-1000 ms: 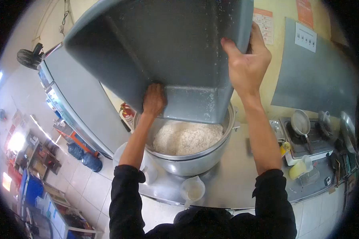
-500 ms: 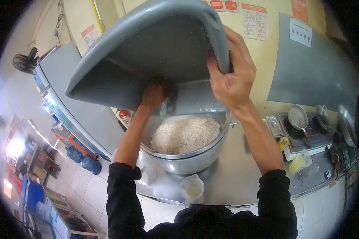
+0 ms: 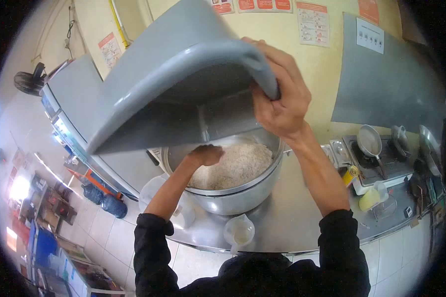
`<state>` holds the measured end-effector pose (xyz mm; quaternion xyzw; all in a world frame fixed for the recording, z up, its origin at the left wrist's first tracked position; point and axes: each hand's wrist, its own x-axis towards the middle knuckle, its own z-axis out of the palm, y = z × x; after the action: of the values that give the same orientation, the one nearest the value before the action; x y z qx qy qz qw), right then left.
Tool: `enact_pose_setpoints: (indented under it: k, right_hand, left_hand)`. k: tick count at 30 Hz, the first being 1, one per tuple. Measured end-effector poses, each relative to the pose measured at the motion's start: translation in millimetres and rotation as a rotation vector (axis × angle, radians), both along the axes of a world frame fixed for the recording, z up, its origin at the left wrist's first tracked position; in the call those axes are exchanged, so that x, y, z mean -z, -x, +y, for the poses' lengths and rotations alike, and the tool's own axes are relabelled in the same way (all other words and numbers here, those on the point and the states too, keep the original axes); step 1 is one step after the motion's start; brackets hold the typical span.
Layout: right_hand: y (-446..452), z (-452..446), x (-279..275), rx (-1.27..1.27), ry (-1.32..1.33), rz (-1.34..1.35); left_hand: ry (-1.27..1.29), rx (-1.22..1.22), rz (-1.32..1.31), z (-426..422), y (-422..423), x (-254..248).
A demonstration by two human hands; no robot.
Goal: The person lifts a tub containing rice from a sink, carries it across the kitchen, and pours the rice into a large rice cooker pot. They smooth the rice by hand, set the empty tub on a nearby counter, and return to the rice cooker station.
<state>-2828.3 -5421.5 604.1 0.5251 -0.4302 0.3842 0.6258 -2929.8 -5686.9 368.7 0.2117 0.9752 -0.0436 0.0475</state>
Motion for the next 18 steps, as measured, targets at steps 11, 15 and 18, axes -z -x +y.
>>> enact_pose_setpoints:
  k: [11, 15, 18]
  right_hand:
    - [-36.0, 16.0, 2.1, 0.107, 0.17, -0.039]
    - [-36.5, 22.8, -3.6, 0.112, 0.167, 0.032]
    - [-21.2, 37.3, -2.7, 0.104, 0.019, 0.081]
  left_hand:
    - [-0.401, 0.087, 1.078, 14.8, 9.1, -109.9]
    - [-0.448, 0.189, 0.921, 29.5, 7.4, -98.5]
    - [-0.367, 0.223, 0.343, 33.5, 6.5, -46.7]
